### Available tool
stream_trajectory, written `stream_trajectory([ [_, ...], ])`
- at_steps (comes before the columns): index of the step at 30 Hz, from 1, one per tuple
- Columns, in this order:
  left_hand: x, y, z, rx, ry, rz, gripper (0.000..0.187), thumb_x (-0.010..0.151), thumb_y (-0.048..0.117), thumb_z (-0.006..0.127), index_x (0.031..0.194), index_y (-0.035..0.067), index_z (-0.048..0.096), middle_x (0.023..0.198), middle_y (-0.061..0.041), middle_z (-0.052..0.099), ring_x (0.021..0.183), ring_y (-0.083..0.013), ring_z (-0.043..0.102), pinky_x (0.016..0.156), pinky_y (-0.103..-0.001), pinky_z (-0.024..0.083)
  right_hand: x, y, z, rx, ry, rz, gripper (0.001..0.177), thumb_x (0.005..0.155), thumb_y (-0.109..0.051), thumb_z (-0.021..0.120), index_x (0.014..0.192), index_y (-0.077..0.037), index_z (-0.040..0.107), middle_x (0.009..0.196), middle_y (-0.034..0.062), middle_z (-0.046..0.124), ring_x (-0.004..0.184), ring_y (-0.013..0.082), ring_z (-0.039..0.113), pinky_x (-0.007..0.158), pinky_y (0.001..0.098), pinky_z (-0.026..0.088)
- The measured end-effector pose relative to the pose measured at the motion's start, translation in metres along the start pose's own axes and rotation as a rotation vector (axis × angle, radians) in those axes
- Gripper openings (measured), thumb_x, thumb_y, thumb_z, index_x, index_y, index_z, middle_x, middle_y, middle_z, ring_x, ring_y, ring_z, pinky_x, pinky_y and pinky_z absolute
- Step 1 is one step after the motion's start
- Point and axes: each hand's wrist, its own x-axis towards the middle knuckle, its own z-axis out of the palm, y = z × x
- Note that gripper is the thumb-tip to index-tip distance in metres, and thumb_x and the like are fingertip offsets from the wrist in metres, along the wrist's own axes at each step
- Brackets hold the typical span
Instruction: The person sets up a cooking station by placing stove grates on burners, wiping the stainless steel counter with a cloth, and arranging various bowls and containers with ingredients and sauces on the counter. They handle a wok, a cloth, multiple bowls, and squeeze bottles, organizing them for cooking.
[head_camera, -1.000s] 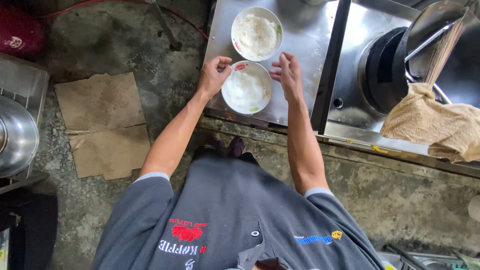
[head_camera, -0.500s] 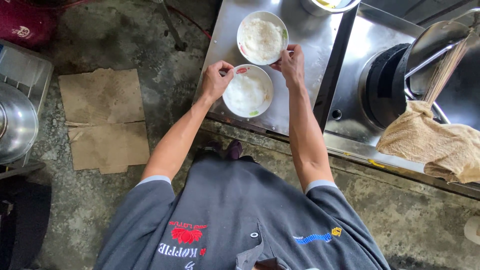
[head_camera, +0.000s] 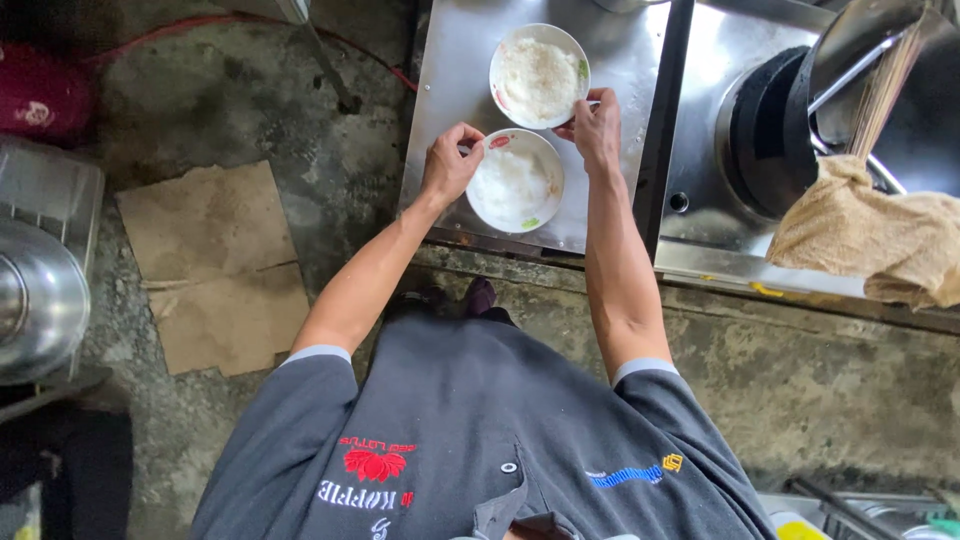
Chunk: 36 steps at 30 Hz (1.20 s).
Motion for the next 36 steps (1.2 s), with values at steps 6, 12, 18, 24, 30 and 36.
stream_trajectory([
  [6,0.006,-0.005,0.003,-0.032,-0.053,0.011,0.015,0.092,0.016,0.069,0.099,0.003,0.069,0.093,-0.009,0.076,0.089,-0.0216,0.075,0.076,-0.035,0.059,-0.026,-0.021,0.008,-0.031,0.070,-0.032,0.030,0.102,-0.011,0.054,0.127,0.005,0.051,0.094,0.0161,0.071,0.070,0.0176,0.076,0.059,0.0274,0.066],
  [12,0.006,0.002,-0.002,0.076,-0.006,0.132,0.022,0.093,0.017,0.071,0.112,0.006,0.067,0.104,-0.009,0.072,0.096,-0.0242,0.071,0.081,-0.036,0.056,-0.055,-0.031,0.000,-0.012,0.154,-0.058,0.040,0.101,-0.029,0.064,0.128,0.000,0.054,0.092,0.0098,0.071,0.068,0.0142,0.073,0.055,0.0267,0.061],
  [18,-0.007,0.062,0.008,0.137,0.039,0.551,0.039,0.095,0.019,0.075,0.129,0.010,0.061,0.123,-0.013,0.056,0.101,-0.0276,0.064,0.090,-0.036,0.054,-0.110,0.018,-0.048,-0.084,0.333,-0.151,0.034,0.100,-0.031,0.073,0.087,-0.001,0.066,0.068,0.0031,0.065,0.058,0.0088,0.067,0.054,0.0261,0.058],
  [24,-0.058,0.110,0.079,0.013,-0.453,0.568,0.032,0.094,0.024,0.081,0.118,0.011,0.064,0.120,-0.008,0.067,0.087,-0.0243,0.067,0.080,-0.037,0.055,-0.192,0.080,-0.113,0.059,0.435,-0.123,0.036,0.100,-0.024,0.072,0.073,-0.004,0.061,0.064,0.0028,0.064,0.058,0.0078,0.067,0.055,0.0245,0.055],
  [30,-0.134,0.122,0.184,0.019,-0.738,0.728,0.022,0.088,0.020,0.080,0.100,0.004,0.071,0.131,-0.016,0.063,0.091,-0.0297,0.068,0.077,-0.041,0.055,-0.315,0.159,-0.188,0.160,0.652,-0.075,0.039,0.090,-0.009,0.071,0.125,-0.014,0.054,0.110,-0.0018,0.066,0.068,0.0069,0.067,0.060,0.0227,0.056],
  [36,-0.270,0.143,0.278,0.248,-1.133,0.738,0.019,0.093,0.025,0.076,0.108,0.013,0.075,0.127,-0.008,0.065,0.108,-0.0328,0.068,0.091,-0.044,0.055,-0.473,0.221,-0.241,-0.058,1.096,0.276,0.022,0.104,-0.019,0.066,0.111,0.002,0.071,0.095,0.0192,0.083,0.083,0.0144,0.077,0.074,0.0270,0.057],
])
